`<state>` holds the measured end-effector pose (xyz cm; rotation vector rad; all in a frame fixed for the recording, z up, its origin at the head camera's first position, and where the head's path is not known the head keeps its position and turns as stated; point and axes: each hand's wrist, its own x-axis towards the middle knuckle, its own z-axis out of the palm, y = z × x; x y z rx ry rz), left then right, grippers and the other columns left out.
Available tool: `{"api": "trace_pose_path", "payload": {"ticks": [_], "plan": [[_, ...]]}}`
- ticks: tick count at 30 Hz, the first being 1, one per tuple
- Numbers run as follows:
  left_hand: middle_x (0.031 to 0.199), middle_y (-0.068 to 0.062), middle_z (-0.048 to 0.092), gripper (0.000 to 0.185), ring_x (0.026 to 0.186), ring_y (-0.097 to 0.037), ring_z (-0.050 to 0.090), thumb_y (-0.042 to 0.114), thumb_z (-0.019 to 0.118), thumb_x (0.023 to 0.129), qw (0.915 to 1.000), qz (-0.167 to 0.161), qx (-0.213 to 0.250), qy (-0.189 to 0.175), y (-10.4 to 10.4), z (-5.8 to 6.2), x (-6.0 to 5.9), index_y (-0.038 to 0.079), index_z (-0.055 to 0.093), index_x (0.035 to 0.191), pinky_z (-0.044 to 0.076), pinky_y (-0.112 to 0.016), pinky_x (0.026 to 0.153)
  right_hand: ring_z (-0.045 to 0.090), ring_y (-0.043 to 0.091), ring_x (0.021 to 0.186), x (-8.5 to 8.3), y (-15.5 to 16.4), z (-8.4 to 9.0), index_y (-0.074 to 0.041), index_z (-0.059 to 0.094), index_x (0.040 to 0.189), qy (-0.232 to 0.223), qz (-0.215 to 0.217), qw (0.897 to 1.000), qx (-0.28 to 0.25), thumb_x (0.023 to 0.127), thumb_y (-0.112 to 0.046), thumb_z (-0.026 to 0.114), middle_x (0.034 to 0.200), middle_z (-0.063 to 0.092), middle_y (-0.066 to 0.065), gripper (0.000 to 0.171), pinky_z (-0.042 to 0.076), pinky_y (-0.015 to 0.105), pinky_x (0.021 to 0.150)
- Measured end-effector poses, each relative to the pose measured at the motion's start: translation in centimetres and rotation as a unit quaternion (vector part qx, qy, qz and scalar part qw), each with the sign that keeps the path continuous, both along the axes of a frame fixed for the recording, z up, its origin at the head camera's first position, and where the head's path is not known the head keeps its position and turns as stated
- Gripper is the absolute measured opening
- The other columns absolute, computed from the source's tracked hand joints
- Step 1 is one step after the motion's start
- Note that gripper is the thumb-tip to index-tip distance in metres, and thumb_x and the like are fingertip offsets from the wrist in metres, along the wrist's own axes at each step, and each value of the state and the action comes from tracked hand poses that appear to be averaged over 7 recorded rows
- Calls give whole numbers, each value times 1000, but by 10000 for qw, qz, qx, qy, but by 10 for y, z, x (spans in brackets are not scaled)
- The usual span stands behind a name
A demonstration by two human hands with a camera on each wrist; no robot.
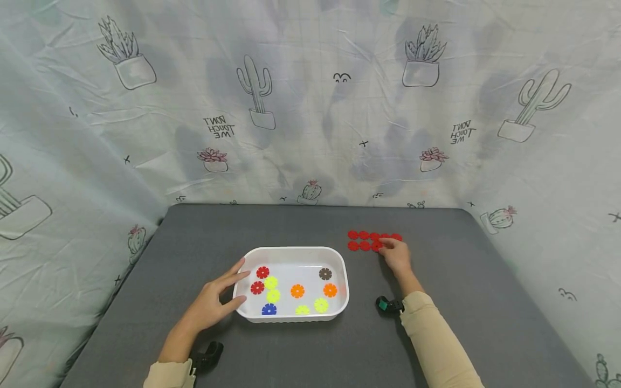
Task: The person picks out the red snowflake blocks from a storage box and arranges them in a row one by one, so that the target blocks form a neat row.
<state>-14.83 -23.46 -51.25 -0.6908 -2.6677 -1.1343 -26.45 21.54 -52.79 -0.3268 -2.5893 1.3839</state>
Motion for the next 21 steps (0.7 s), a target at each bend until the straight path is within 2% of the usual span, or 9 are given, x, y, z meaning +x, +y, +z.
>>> {"api": "trace_pose_path", "payload": {"ticks": [5,10,15,21], "plan": [[146,-1,30,53,129,-31,34,24,67,79,10000,-9,16,28,0,-1,0,19,50,129,33,-55,96,56,29,99,2,0,1,-5,62,111,28,-99,9999,85,82,-8,59,107,63,18,30,46,40,78],[146,-1,29,53,129,-31,34,24,67,79,10000,-30,-25,66,-1,-1,0,15,50,128,34,-54,96,55,29,102,5,0,3,-4,60,114,25,-161,9998,-114,82,-11,58,111,61,18,33,46,40,81],[146,-1,30,52,129,-29,35,24,67,79,9998,-65,-77,170,-5,-6,-1,16,50,128,34,-52,96,53,31,108,14,-5,6,-3,56,120,143,70,9993,-345,84,-13,57,117,58,19,37,46,42,85],[146,0,29,53,129,-28,35,25,67,79,9997,-71,-104,218,-8,-8,0,19,50,128,33,-52,97,54,29,110,28,-23,18,-4,53,123,417,632,9957,-535,85,-15,58,119,57,18,39,46,43,85]]}}
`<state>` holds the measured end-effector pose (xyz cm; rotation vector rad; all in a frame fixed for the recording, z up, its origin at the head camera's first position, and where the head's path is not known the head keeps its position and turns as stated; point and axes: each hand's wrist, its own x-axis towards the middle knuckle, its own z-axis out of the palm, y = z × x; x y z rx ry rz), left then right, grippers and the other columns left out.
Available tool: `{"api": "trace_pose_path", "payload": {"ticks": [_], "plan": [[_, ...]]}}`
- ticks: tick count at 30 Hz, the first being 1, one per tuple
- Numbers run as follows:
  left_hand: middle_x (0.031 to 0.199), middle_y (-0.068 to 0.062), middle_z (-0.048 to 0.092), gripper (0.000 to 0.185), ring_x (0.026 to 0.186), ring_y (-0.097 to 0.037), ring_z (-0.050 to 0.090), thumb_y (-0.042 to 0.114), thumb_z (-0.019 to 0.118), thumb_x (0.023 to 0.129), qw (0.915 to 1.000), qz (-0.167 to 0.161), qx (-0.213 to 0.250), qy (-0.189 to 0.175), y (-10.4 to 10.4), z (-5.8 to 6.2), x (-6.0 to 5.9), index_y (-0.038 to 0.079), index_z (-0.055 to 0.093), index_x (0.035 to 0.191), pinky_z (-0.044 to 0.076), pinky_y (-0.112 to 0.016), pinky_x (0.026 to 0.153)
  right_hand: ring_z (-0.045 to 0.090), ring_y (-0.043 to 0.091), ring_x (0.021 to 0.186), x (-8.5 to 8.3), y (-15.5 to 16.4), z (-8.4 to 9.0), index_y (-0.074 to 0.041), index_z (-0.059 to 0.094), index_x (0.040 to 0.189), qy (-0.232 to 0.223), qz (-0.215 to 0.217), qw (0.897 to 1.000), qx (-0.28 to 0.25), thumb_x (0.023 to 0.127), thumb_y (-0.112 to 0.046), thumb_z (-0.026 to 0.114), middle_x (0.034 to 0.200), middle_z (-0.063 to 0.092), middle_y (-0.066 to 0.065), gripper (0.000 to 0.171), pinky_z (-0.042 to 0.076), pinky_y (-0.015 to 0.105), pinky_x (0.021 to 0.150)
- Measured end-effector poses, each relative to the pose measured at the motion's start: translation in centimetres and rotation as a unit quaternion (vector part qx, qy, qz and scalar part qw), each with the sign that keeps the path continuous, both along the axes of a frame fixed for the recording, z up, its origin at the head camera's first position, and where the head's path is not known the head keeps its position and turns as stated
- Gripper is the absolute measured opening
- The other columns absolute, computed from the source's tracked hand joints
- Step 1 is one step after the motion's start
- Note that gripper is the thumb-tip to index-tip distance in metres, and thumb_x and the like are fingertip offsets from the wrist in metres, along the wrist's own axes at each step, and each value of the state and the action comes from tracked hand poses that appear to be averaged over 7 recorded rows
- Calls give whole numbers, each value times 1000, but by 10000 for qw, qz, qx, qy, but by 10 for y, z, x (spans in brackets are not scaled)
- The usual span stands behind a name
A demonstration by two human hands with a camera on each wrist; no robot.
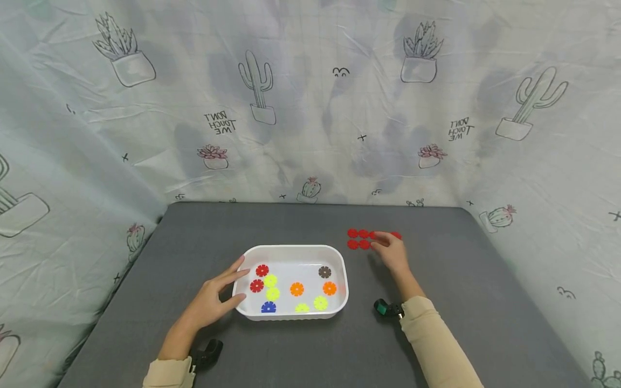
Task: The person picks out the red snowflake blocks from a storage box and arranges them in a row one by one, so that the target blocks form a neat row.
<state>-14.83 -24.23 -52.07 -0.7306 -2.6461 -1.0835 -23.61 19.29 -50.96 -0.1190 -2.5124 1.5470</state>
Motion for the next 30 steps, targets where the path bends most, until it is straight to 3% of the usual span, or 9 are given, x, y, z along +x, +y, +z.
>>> {"api": "trace_pose_path", "payload": {"ticks": [6,14,18,22,26,30], "plan": [[146,-1,29,53,129,-29,35,24,67,79,10000,5,39,-1,1,1,1,18,50,128,33,-52,98,57,26,106,6,-26,9,-2,55,118,344,302,9985,-305,83,-10,62,116,59,16,37,48,39,85],[146,1,29,53,130,-25,35,25,68,79,10000,51,-56,32,2,0,1,18,50,128,32,-49,98,55,29,107,25,-64,21,1,55,118,679,1148,9889,-661,82,-10,63,118,56,21,39,47,36,88],[146,2,30,52,129,-24,36,25,68,79,9999,61,-104,86,2,0,1,16,51,128,32,-41,99,52,28,112,34,-81,28,-3,54,119,728,1547,9833,-625,82,-12,63,120,56,17,39,43,39,94],[146,2,30,51,129,-24,36,25,66,80,9999,23,-66,122,2,-2,0,14,51,127,30,-24,101,51,27,114,43,-99,35,-5,53,120,767,1937,9762,-602,83,-11,62,121,56,13,38,42,37,96],[146,1,30,50,129,-25,36,26,66,80,9999,-8,14,113,1,-2,0,14,51,127,22,-11,98,50,29,114,49,-117,42,-1,51,121,707,2437,9641,-787,83,-9,61,122,54,15,40,40,38,97],[145,1,30,50,129,-26,36,25,66,80,9999,-40,56,84,3,0,0,13,52,127,19,-7,97,47,33,116,57,-135,53,3,48,122,422,2784,9550,-934,84,-8,60,123,52,17,42,37,40,99]]}}
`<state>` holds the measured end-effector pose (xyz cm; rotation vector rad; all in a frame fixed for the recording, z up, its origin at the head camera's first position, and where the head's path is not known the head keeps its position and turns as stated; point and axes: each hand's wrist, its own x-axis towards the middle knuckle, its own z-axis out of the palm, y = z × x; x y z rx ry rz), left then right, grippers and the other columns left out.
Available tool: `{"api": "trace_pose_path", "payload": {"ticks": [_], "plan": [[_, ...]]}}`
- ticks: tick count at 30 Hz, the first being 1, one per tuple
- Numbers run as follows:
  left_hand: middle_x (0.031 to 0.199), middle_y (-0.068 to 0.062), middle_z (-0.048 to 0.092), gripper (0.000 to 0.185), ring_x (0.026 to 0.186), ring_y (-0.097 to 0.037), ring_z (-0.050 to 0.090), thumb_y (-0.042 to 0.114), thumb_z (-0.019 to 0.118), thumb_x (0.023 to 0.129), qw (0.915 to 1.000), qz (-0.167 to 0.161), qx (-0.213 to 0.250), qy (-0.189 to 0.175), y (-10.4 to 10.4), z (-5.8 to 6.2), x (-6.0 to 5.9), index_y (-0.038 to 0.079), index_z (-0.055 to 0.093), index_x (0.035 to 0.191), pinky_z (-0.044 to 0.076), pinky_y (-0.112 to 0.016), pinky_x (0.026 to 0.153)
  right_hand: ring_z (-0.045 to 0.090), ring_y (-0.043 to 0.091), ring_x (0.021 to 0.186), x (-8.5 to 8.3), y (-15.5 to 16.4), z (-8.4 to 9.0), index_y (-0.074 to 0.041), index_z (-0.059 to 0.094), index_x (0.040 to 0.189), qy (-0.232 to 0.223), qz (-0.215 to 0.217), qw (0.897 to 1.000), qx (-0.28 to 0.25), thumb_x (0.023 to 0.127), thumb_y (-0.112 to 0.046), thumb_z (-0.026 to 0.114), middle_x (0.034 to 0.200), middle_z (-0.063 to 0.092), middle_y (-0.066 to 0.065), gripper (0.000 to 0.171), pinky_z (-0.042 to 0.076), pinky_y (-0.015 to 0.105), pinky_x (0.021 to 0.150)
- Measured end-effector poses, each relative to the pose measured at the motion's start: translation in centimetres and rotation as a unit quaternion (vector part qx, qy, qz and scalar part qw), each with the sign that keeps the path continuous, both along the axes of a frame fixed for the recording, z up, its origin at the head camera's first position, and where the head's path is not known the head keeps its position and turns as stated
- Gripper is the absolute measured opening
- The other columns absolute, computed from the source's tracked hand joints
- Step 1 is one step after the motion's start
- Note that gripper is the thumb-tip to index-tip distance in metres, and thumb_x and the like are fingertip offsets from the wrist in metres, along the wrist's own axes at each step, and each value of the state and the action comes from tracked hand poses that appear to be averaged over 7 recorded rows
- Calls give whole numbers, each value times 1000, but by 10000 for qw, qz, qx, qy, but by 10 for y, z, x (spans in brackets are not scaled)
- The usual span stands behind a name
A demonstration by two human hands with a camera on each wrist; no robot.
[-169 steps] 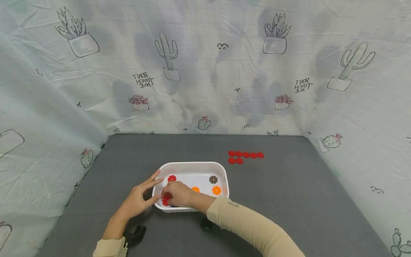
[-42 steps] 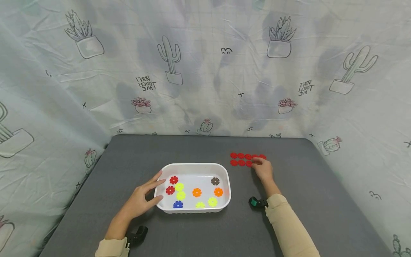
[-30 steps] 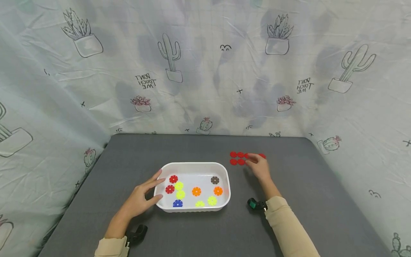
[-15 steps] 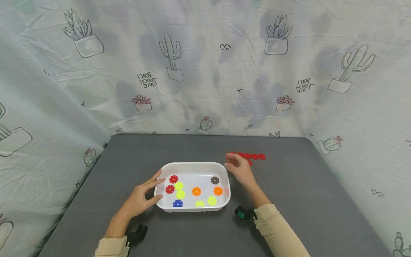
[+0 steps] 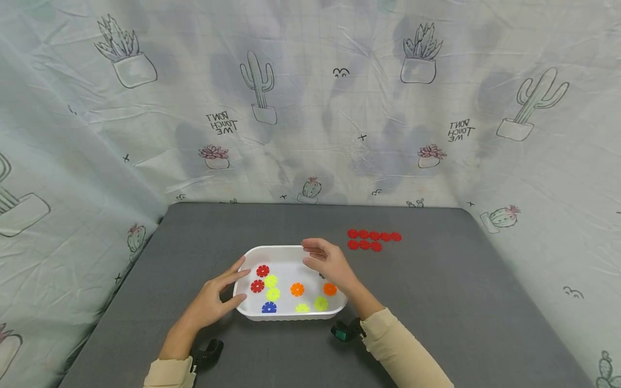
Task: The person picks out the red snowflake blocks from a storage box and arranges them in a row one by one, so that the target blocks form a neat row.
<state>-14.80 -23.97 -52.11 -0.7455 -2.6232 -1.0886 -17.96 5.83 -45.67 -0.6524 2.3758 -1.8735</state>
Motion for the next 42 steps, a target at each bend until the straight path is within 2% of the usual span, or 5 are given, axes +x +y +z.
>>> {"api": "trace_pose_path", "payload": {"ticks": [8,21,30,37,42], "plan": [[144,-8,32,50,127,-30,37,16,67,79,9999,92,-64,-97,10,13,11,10,52,126,33,-50,97,52,26,113,-10,-33,-12,-7,54,119,-141,232,9991,328,83,-15,63,120,56,11,38,42,32,96],[146,-1,30,50,127,-30,37,24,65,81,10000,-65,-17,-29,3,-3,3,13,51,127,36,-54,94,56,25,107,-11,-75,-24,-7,57,116,-370,623,9924,992,80,-13,65,115,60,8,37,48,24,86],[145,0,32,49,126,-27,40,23,67,79,9998,104,-141,119,4,-3,6,15,53,125,39,-50,93,59,14,94,-15,-93,-38,-7,59,112,-164,666,9822,1751,79,-9,66,106,63,4,34,49,20,80],[141,-11,37,46,121,-32,44,16,68,78,9996,68,-43,277,15,20,20,6,56,121,28,-8,96,58,6,89,-16,-97,-49,-12,62,107,-187,586,9748,2145,77,-12,69,100,64,-3,32,48,19,81],[140,-14,38,45,119,-36,45,13,68,77,9996,-6,32,274,17,28,24,6,56,120,23,-4,94,56,4,87,-16,-99,-56,-14,62,107,-46,531,9675,2472,75,-12,70,98,64,-6,32,47,18,81]]}}
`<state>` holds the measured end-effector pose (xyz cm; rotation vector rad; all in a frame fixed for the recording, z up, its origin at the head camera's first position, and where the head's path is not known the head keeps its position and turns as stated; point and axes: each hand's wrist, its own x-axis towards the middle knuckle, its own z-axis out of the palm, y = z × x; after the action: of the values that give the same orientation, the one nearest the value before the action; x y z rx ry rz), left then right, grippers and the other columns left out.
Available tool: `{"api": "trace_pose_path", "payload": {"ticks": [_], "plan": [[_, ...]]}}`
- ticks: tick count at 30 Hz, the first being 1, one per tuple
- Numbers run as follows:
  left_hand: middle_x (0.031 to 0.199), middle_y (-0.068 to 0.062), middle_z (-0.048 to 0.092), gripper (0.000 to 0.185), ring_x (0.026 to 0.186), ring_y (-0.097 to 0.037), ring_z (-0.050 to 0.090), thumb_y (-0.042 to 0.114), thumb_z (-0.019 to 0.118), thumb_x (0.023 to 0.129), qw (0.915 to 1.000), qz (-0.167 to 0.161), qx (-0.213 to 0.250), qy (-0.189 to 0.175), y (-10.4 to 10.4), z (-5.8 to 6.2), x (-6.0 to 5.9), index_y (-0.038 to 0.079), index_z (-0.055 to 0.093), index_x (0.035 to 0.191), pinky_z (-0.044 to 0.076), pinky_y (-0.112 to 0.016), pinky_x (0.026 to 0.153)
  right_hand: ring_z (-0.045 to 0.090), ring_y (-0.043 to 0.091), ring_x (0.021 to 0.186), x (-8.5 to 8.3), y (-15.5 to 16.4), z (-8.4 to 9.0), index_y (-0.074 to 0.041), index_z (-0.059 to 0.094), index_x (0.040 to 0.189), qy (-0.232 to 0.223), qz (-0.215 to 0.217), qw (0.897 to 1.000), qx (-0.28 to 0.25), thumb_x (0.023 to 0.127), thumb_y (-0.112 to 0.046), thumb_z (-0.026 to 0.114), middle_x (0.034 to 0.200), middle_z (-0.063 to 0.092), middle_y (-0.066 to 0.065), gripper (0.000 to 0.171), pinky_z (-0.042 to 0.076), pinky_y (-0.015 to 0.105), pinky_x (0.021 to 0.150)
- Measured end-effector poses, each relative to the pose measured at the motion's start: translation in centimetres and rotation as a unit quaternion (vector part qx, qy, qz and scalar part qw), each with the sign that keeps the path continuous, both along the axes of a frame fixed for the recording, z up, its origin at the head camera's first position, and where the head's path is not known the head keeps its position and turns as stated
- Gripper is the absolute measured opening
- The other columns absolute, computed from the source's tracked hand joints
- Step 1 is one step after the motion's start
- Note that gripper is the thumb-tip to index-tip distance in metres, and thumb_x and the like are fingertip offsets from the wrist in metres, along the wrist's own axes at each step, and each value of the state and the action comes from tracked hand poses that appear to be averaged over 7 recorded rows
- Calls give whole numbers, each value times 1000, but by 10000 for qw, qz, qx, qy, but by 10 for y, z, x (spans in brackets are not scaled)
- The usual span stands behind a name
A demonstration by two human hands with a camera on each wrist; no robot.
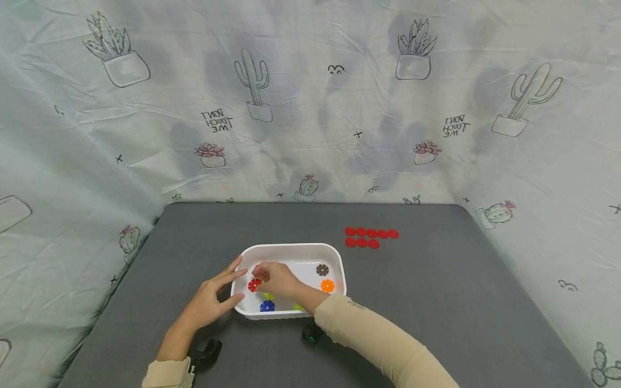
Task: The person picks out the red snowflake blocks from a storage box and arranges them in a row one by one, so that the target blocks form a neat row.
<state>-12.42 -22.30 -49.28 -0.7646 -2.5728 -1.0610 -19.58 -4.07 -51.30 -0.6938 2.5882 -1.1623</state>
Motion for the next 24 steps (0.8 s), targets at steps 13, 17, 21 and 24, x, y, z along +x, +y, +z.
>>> {"api": "trace_pose_path", "payload": {"ticks": [13,17,21,24], "plan": [[139,-15,38,45,118,-36,46,13,68,77,10000,-38,14,39,0,1,0,7,57,120,26,-5,94,49,2,75,4,-6,-4,-14,65,103,1107,191,9878,1078,73,-12,72,87,59,-6,30,44,14,74],[139,-14,38,45,117,-34,48,13,68,77,10000,-7,-45,58,0,2,1,8,56,120,35,-13,94,51,2,78,5,-8,-4,-15,66,101,1266,234,9838,1244,74,-12,71,88,60,-7,28,45,15,76],[139,-15,39,45,117,-35,47,12,68,77,10000,-10,-42,65,0,3,1,8,57,120,35,-14,94,52,1,78,6,-8,-5,-18,67,101,1213,228,9837,1307,75,-11,69,87,61,-9,26,45,16,76],[139,-14,38,45,118,-35,46,13,68,77,10000,14,-62,24,1,3,2,8,57,120,35,-13,94,51,1,77,6,-8,-5,-18,66,101,1145,235,9839,1351,75,-11,68,86,60,-10,27,45,16,75]]}}
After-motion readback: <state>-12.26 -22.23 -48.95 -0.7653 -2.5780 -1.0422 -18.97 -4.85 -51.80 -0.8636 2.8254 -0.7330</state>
